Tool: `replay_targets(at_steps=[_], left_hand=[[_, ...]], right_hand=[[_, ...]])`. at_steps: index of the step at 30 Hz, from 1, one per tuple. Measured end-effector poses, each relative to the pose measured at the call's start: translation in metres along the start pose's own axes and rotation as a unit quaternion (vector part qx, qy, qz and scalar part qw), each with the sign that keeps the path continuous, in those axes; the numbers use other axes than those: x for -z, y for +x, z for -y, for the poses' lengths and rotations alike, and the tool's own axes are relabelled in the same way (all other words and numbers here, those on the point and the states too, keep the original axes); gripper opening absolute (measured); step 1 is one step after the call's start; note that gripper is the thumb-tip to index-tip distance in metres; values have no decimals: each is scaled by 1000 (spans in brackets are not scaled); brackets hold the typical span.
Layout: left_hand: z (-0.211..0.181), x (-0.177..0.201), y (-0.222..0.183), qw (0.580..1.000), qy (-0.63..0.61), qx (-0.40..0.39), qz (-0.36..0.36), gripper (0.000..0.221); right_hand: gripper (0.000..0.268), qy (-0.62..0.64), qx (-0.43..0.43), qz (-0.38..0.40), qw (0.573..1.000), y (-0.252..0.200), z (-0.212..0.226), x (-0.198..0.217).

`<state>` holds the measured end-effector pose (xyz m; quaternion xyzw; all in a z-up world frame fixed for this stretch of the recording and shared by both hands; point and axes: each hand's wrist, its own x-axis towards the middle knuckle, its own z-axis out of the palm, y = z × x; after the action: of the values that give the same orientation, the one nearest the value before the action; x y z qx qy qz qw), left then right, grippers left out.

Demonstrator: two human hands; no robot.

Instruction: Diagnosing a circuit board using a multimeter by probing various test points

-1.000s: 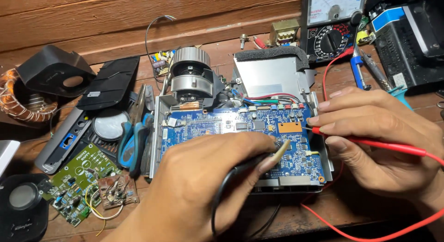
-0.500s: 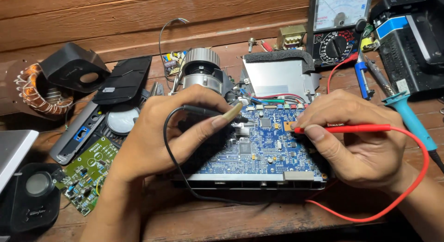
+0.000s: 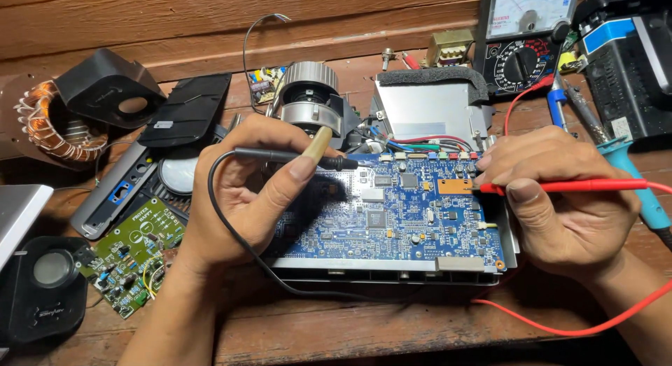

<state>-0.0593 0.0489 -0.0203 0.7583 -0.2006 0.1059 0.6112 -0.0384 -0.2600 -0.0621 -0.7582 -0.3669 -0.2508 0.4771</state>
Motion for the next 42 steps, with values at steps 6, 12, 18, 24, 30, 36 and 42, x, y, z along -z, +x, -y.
replay_targets(at_steps=[6, 12, 18, 24, 30, 36, 42], left_hand=[[25, 9, 4, 998, 51, -1, -37, 14], [32, 10, 5, 998, 45, -18, -48, 15], [20, 13, 8, 1000, -12, -9, 27, 14], [17, 16, 6, 999, 14, -30, 38, 13], [28, 17, 5, 999, -27, -34, -9, 14], [22, 17, 4, 999, -18, -43, 0, 12], [-2, 15, 0, 994, 33, -71, 73, 12]], right_hand=[[19, -18, 26, -4, 999, -1, -3, -2], [26, -27, -12, 1, 1000, -8, -10, 0], [27, -23, 5, -11, 1000, -7, -10, -3], [27, -8, -31, 1, 999, -11, -10, 0], [31, -24, -102, 42, 994, -1, -5, 9], [13, -23, -125, 68, 990, 19, 9, 6], [19, -57, -52, 159, 984, 43, 14, 8]])
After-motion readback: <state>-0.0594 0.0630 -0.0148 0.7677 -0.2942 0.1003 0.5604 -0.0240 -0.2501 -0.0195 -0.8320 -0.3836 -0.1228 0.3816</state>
